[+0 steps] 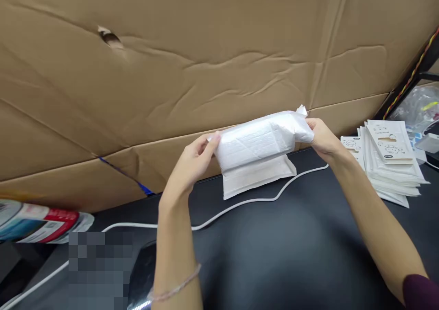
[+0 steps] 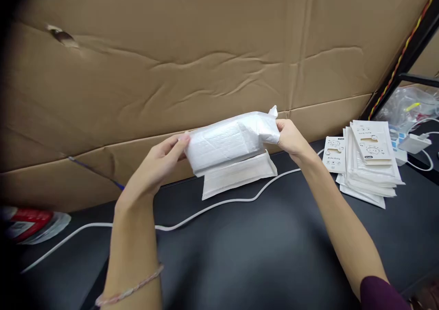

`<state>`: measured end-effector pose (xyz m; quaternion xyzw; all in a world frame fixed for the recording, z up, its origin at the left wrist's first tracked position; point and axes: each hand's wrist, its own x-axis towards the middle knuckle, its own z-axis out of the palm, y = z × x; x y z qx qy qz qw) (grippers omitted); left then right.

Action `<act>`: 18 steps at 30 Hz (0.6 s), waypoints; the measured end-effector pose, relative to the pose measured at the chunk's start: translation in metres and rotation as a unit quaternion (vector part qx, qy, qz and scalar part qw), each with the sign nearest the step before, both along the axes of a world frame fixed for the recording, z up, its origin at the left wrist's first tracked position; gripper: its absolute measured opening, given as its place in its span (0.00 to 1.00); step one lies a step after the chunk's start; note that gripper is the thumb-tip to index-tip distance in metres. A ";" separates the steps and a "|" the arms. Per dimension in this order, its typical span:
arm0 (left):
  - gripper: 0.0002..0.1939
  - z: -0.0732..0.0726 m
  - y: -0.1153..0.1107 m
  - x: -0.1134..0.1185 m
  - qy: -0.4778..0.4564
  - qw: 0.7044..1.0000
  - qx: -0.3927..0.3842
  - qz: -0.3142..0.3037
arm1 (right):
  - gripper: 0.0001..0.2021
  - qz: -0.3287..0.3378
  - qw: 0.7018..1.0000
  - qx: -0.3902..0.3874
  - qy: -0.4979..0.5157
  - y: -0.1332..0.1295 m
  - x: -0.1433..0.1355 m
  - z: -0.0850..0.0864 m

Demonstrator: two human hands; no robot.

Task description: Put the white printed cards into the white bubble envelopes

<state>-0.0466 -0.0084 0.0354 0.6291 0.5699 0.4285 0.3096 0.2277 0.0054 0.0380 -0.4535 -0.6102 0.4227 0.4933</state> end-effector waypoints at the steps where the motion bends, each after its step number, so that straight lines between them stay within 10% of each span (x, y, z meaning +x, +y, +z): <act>1: 0.27 -0.002 0.002 -0.001 -0.051 0.999 -0.013 -0.005 | 0.11 -0.005 1.000 -0.005 0.009 0.001 -0.001 -0.001; 8: 0.17 -0.003 0.006 0.010 -0.210 0.972 0.050 0.091 | 0.12 0.017 0.999 -0.045 -0.025 -0.001 -0.012 -0.006; 18: 0.18 0.005 -0.001 0.013 -0.172 0.972 0.126 0.104 | 0.14 -0.014 1.000 -0.013 0.020 0.003 -0.026 -0.014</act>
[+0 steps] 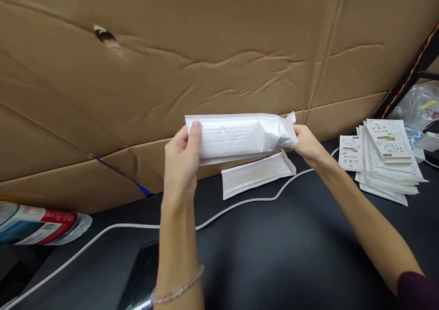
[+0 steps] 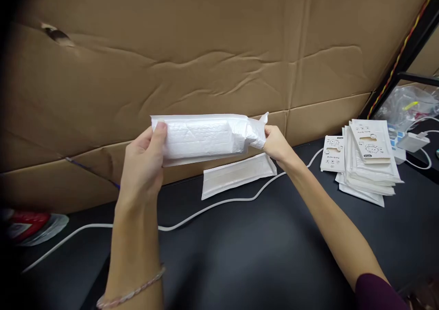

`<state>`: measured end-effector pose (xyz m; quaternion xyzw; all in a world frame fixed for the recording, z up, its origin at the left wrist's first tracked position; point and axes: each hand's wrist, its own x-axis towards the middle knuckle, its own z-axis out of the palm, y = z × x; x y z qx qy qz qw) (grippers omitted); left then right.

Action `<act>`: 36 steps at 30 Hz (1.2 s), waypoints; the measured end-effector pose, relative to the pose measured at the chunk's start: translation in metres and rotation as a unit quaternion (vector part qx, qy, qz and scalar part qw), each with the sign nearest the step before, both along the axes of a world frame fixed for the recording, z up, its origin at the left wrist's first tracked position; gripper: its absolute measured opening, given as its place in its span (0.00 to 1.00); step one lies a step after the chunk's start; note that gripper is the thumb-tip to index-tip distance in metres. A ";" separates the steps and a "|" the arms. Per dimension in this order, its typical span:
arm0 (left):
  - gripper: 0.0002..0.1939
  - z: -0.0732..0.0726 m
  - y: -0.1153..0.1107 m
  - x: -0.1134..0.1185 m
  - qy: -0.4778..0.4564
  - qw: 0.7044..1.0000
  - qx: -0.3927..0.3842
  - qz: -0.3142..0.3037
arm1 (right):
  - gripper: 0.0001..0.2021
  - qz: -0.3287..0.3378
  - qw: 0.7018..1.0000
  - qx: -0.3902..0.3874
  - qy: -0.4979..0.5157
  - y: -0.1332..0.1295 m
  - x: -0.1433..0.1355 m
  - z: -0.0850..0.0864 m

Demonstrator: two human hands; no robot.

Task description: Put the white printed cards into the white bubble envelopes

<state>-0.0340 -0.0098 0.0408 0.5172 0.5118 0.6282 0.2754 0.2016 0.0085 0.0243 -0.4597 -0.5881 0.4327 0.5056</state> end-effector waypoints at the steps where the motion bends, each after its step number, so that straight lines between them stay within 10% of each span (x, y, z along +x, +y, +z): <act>1: 0.18 0.000 0.000 0.001 -0.004 1.000 0.001 -0.005 | 0.14 -0.004 1.000 0.007 -0.002 0.000 0.001 0.001; 36: 0.26 0.007 -0.007 0.002 0.058 0.998 -0.024 -0.020 | 0.17 0.119 0.989 -0.074 0.039 0.006 0.004 -0.016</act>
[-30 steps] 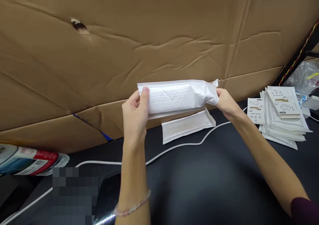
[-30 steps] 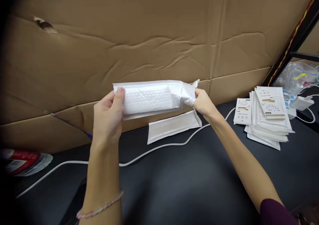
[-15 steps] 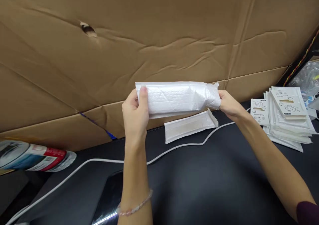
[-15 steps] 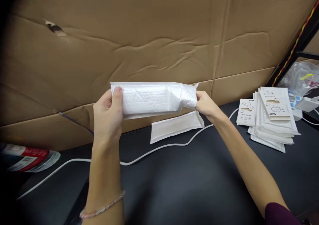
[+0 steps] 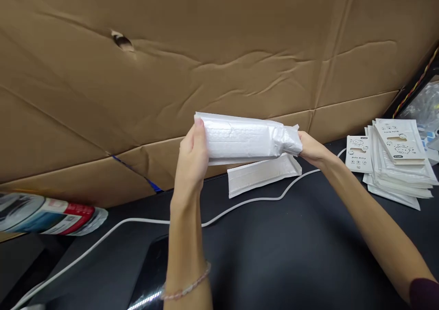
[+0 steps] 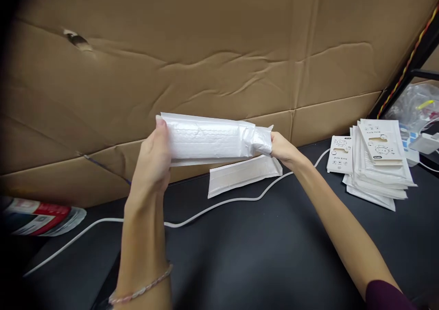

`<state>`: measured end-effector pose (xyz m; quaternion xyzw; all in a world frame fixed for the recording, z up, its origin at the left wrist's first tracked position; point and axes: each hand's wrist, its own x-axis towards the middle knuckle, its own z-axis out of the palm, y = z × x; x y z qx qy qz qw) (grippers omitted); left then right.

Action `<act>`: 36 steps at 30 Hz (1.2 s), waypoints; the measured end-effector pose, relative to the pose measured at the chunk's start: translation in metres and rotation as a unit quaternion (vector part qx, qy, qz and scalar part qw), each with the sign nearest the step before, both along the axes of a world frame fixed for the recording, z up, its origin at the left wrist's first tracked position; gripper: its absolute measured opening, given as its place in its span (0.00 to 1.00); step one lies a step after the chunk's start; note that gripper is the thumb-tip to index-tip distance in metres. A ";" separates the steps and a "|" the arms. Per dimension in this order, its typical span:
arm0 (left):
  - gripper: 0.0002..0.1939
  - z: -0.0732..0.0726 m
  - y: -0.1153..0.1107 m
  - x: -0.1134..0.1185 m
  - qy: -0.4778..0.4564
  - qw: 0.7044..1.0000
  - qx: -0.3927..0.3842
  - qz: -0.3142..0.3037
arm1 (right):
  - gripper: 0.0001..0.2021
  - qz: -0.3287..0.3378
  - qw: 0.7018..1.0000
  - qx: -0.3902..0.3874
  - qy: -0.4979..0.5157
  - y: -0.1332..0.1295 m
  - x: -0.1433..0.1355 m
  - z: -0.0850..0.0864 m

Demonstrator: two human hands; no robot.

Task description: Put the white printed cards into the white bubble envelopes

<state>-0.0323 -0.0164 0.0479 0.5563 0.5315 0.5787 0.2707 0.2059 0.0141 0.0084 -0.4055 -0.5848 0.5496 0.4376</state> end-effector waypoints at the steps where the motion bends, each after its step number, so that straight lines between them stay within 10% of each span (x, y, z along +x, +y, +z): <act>1: 0.26 -0.001 0.001 0.000 -0.006 1.000 -0.007 0.011 | 0.17 0.006 1.000 0.003 -0.006 0.000 0.000 0.000; 10: 0.18 0.000 0.004 -0.023 -0.038 0.989 0.075 0.122 | 0.14 -0.040 0.999 0.027 0.019 -0.005 0.019 0.019; 16: 0.17 0.004 -0.007 -0.068 0.043 0.968 0.009 0.247 | 0.09 -0.209 0.975 0.010 0.071 0.003 0.057 0.029; 22: 0.21 -0.002 -0.007 -0.059 0.192 0.955 -0.220 0.057 | 0.14 -0.251 0.967 0.043 -0.010 -0.002 0.065 0.033; 28: 0.17 -0.017 0.006 -0.026 0.388 0.863 -0.296 -0.126 | 0.13 -0.077 0.989 -0.043 -0.116 -0.010 0.045 0.033; 36: 0.24 -0.039 0.018 -0.033 0.415 0.775 -0.318 -0.357 | 0.14 0.122 0.958 -0.074 -0.247 -0.008 0.020 0.013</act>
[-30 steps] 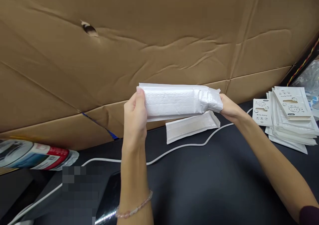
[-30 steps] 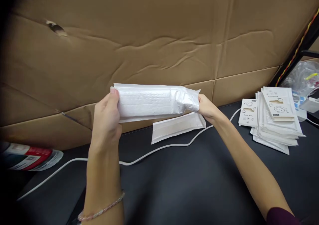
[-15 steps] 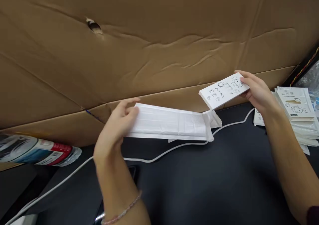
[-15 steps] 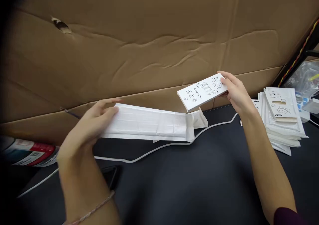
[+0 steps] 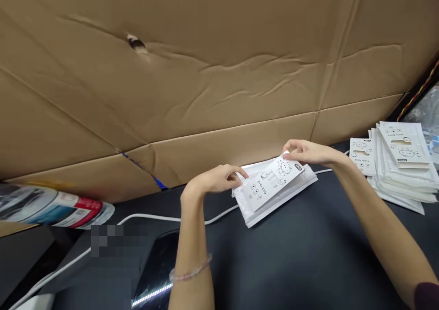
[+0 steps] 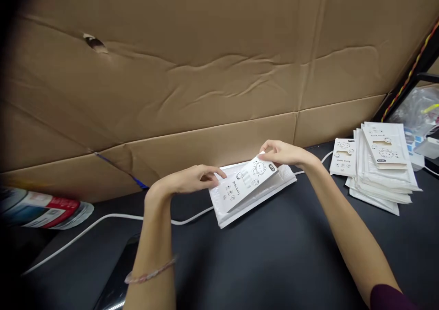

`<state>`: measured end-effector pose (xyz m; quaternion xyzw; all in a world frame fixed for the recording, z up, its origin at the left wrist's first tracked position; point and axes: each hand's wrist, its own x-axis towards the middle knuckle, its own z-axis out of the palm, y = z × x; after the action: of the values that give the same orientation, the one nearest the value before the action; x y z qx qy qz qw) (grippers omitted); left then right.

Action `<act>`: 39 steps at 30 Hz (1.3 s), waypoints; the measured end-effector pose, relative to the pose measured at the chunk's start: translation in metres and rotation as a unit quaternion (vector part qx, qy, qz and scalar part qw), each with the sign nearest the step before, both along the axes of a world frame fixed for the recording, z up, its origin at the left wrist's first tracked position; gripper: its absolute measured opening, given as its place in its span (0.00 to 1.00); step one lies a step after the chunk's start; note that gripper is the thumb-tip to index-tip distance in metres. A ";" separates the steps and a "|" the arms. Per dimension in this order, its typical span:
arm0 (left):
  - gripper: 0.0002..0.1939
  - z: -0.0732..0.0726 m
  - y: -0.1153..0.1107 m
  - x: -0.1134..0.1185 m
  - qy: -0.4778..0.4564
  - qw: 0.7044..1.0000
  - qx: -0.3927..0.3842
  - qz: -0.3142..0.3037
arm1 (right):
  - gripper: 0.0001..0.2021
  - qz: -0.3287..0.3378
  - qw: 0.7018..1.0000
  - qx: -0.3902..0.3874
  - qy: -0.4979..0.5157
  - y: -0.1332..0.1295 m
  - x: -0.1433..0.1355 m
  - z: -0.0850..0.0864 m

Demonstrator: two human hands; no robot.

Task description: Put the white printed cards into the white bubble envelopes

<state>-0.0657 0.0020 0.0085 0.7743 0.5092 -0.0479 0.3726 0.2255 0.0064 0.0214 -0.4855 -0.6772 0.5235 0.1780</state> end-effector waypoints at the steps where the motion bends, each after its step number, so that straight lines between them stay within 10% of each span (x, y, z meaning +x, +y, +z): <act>1: 0.24 -0.003 0.002 -0.001 -0.002 1.000 -0.017 -0.004 | 0.14 0.010 1.000 -0.008 0.000 0.001 0.000 -0.003; 12: 0.18 -0.016 0.011 0.012 0.075 0.996 -0.003 0.042 | 0.13 0.114 0.964 -0.033 -0.239 0.011 0.001 -0.024; 20: 0.32 -0.034 0.009 0.055 0.064 0.983 0.169 0.033 | 0.06 -0.026 0.934 0.058 -0.352 0.030 0.017 -0.046; 26: 0.42 -0.057 0.012 0.070 0.089 0.984 0.154 0.029 | 0.07 -0.002 0.971 0.041 -0.236 0.036 0.017 -0.066; 39: 0.34 -0.044 0.011 0.066 0.005 0.980 0.195 0.033 | 0.08 -0.037 0.996 0.051 -0.071 0.036 0.007 -0.074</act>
<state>0.0002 0.0130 -0.0356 0.8144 0.5360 0.0611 0.2138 0.2324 0.0429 -0.0523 -0.5365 -0.6952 0.4459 0.1731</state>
